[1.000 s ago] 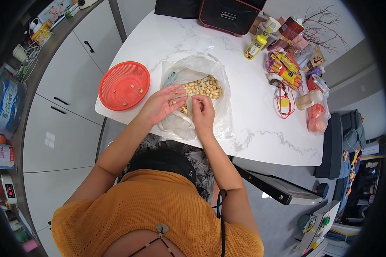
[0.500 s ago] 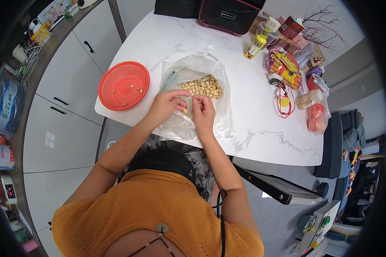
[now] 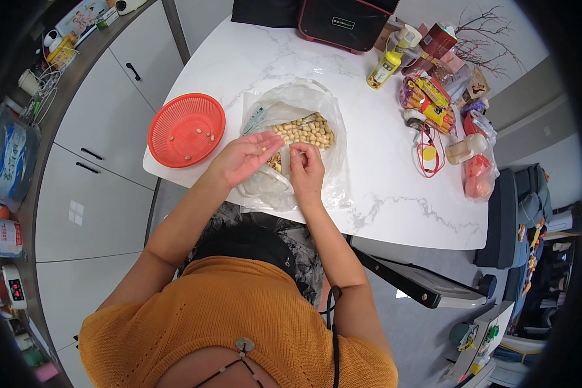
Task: The person peels peanuts by hand from a clear plastic bag on a white kitchen counter, placing the shells into a red bowl.
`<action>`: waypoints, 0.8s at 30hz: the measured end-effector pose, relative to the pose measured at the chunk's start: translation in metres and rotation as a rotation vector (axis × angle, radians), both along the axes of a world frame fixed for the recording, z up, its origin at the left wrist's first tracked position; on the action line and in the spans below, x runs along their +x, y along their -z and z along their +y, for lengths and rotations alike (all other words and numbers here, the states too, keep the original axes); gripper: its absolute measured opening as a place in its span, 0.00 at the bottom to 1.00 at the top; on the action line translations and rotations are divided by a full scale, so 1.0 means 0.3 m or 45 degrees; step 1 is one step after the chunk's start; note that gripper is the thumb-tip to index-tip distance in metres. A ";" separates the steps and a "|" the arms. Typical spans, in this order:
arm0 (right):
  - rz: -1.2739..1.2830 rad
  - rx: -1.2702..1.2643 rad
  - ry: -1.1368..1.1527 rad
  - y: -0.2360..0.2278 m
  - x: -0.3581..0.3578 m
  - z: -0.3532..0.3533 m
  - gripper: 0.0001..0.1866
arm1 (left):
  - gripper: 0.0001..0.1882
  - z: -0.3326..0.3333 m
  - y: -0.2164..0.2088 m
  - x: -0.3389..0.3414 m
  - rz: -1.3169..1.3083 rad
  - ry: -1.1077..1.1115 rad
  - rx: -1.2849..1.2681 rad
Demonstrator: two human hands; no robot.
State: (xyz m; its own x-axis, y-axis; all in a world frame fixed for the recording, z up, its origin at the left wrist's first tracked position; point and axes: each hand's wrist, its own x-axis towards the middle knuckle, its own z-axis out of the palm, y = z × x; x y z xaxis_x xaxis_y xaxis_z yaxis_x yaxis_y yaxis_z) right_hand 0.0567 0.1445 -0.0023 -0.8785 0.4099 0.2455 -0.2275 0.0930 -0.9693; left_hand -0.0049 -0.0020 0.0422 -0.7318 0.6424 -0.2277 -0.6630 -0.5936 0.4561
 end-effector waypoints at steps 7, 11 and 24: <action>0.006 -0.009 0.000 0.002 0.000 0.000 0.04 | 0.15 -0.014 -0.036 0.020 0.179 0.011 -0.241; -0.021 0.085 -0.008 -0.007 0.003 0.005 0.04 | 0.13 -0.031 -0.046 0.029 0.259 0.027 -0.439; -0.169 1.166 -0.023 -0.078 -0.080 0.037 0.08 | 0.15 -0.028 0.009 0.024 0.362 0.023 -0.508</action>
State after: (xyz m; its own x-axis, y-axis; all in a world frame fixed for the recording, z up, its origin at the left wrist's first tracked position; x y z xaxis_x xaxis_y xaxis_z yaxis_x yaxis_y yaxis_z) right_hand 0.0327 0.1555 0.0211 -0.9268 0.0916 0.3642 -0.1289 0.8332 -0.5377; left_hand 0.0024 -0.0104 0.0394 -0.7904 0.5586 -0.2512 -0.4874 -0.3251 0.8104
